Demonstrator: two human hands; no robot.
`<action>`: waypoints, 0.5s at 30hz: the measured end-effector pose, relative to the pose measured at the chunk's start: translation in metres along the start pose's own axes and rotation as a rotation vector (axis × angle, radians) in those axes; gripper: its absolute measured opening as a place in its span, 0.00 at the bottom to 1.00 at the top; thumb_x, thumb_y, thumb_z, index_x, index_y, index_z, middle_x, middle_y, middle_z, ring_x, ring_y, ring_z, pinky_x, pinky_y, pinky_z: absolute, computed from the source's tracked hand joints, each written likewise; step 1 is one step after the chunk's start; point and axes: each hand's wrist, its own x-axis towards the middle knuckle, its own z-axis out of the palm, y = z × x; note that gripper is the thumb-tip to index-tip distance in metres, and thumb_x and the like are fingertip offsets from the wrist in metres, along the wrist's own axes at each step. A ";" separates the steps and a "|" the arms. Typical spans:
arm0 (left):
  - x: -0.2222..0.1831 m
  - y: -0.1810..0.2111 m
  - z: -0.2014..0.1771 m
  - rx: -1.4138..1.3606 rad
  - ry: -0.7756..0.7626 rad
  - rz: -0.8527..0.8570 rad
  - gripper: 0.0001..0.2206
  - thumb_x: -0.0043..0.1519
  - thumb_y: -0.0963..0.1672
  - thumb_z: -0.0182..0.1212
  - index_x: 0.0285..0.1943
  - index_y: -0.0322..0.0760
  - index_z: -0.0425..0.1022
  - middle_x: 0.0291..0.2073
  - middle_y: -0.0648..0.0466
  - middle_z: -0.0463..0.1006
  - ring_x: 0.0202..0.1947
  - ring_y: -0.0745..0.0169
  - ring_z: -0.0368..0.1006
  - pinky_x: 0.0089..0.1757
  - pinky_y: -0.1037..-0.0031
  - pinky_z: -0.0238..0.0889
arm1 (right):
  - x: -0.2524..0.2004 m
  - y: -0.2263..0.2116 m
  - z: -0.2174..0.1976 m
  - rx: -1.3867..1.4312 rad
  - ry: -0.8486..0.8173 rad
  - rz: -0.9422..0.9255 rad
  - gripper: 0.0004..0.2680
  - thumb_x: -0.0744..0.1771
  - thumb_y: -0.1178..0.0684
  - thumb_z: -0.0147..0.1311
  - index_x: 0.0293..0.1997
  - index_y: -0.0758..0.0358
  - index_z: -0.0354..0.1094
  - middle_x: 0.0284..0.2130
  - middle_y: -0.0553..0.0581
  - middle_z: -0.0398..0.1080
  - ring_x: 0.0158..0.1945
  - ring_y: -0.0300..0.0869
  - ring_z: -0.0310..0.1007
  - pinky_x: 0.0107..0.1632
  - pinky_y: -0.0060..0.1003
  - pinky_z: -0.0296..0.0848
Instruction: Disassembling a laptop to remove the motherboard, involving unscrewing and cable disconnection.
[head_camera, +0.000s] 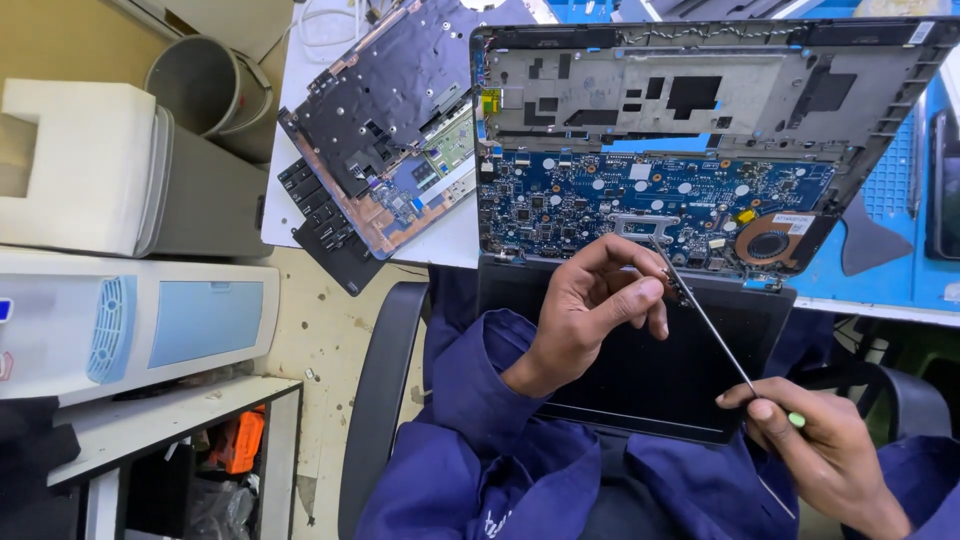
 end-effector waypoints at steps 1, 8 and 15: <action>0.000 0.000 0.001 0.013 0.002 0.002 0.04 0.71 0.42 0.61 0.51 0.40 0.72 0.45 0.53 0.77 0.32 0.63 0.79 0.35 0.82 0.71 | 0.000 0.000 0.000 -0.045 0.007 0.002 0.11 0.69 0.52 0.49 0.41 0.68 0.79 0.11 0.51 0.61 0.14 0.37 0.58 0.21 0.31 0.59; 0.000 0.002 0.010 0.154 0.092 0.176 0.03 0.71 0.41 0.60 0.50 0.39 0.72 0.45 0.51 0.76 0.31 0.64 0.77 0.40 0.79 0.75 | 0.003 -0.005 0.000 -0.070 0.005 0.003 0.12 0.68 0.51 0.49 0.40 0.66 0.79 0.10 0.51 0.61 0.13 0.36 0.58 0.20 0.31 0.59; -0.002 0.002 0.011 0.279 0.114 0.224 0.04 0.70 0.41 0.62 0.50 0.41 0.73 0.47 0.50 0.75 0.35 0.62 0.76 0.41 0.77 0.79 | 0.004 -0.004 -0.001 -0.090 -0.009 -0.024 0.12 0.69 0.50 0.48 0.39 0.65 0.79 0.10 0.50 0.61 0.13 0.35 0.58 0.20 0.29 0.59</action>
